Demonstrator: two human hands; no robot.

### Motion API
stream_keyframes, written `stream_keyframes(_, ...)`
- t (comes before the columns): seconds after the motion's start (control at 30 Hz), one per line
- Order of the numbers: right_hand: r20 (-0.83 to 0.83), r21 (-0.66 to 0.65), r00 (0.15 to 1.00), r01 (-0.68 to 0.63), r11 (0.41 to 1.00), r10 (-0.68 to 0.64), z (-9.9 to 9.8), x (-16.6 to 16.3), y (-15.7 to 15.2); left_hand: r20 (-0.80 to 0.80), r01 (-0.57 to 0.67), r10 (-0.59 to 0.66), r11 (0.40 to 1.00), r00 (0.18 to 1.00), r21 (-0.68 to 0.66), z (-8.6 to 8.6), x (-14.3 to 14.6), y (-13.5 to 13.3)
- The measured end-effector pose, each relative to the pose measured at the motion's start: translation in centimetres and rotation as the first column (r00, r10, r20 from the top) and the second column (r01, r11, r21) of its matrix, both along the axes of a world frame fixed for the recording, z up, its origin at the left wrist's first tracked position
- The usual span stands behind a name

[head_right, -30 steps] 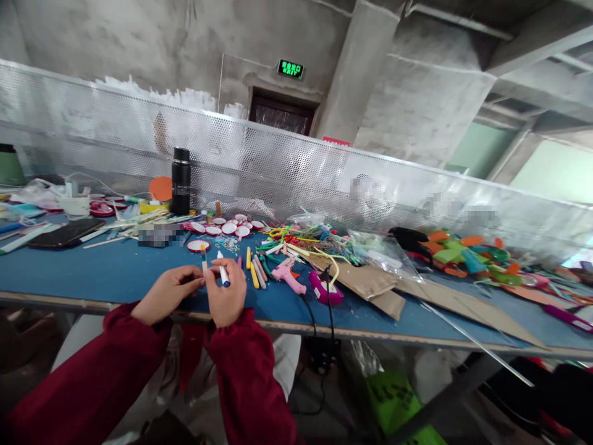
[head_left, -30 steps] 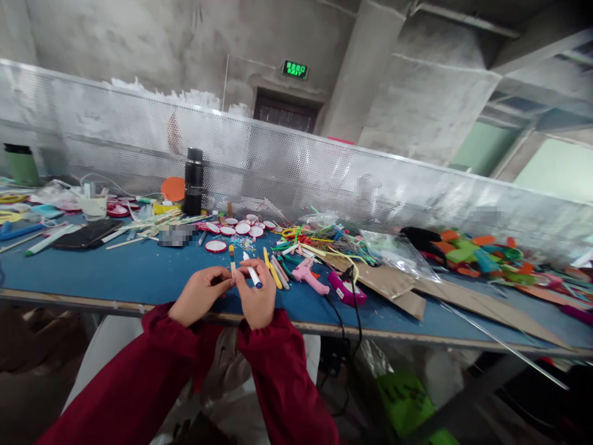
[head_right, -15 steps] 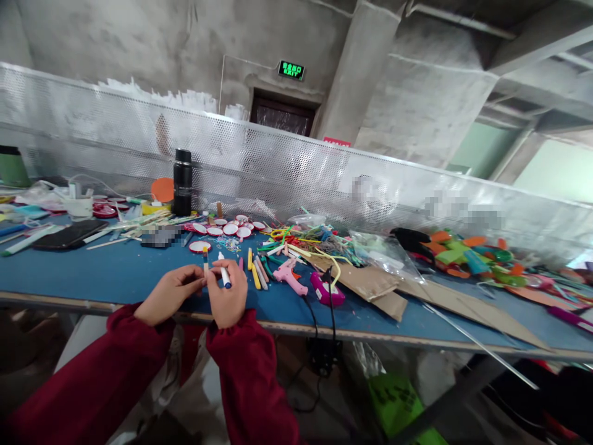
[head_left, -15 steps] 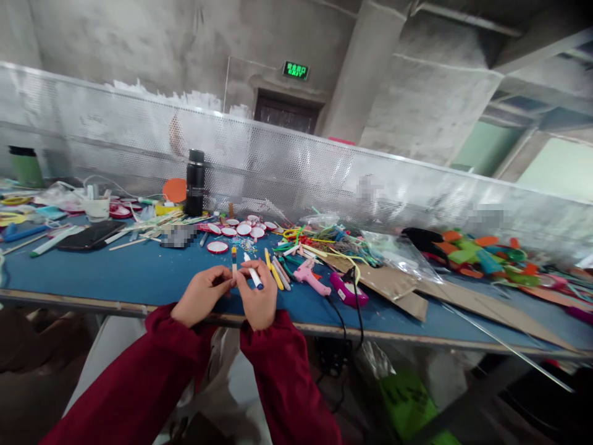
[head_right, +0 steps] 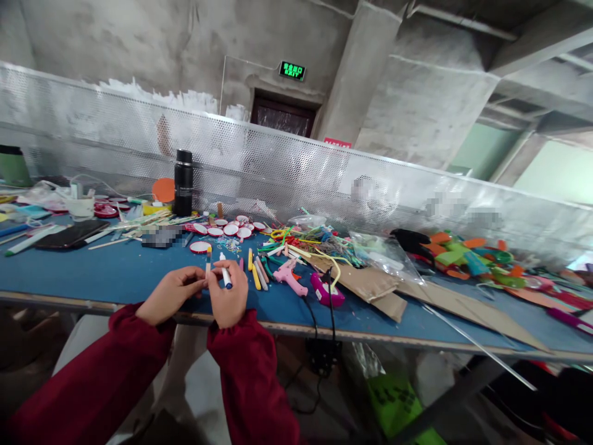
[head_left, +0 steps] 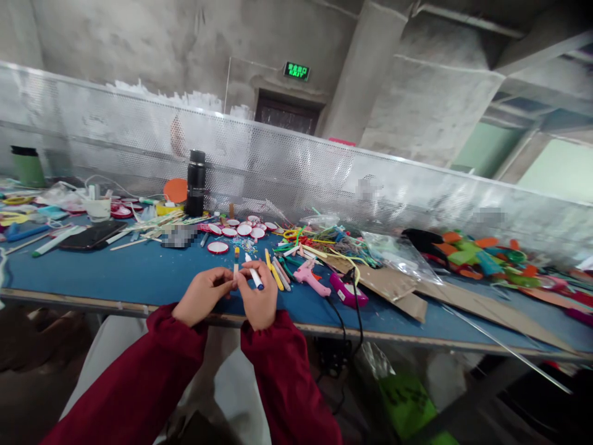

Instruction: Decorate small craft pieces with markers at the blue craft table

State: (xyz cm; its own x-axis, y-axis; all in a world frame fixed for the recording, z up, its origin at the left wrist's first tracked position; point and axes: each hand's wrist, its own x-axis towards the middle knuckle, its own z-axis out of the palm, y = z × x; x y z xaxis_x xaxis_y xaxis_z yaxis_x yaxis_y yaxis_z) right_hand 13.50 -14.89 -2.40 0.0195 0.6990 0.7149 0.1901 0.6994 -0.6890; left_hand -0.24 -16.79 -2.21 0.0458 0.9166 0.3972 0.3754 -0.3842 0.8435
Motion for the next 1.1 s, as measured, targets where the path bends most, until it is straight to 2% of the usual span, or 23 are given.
stream_keyframes(0.4,0.02,-0.004,1.0,-0.018,1.0,0.018,0.01,0.03,0.08,-0.017,0.001,0.0,0.999,1.0,0.035,0.12,-0.05,-0.17)
stream_keyframes(0.6,0.016,0.028,1.0,0.006,1.0,-0.007,0.04,0.05,-0.01,-0.036,0.001,0.0,0.999,0.999,0.033,0.0,-0.13,-0.09)
stream_keyframes(0.9,0.006,0.003,0.997,0.077,0.997,-0.077,-0.08,0.2,0.0,-0.047,0.012,-0.01,0.999,0.999,0.039,0.17,-0.06,-0.27)
stream_keyframes(1.1,-0.179,-0.031,0.982,-0.067,0.997,0.06,0.11,0.13,-0.25,-0.023,0.0,0.001,1.0,1.0,0.027,0.11,-0.03,-0.31)
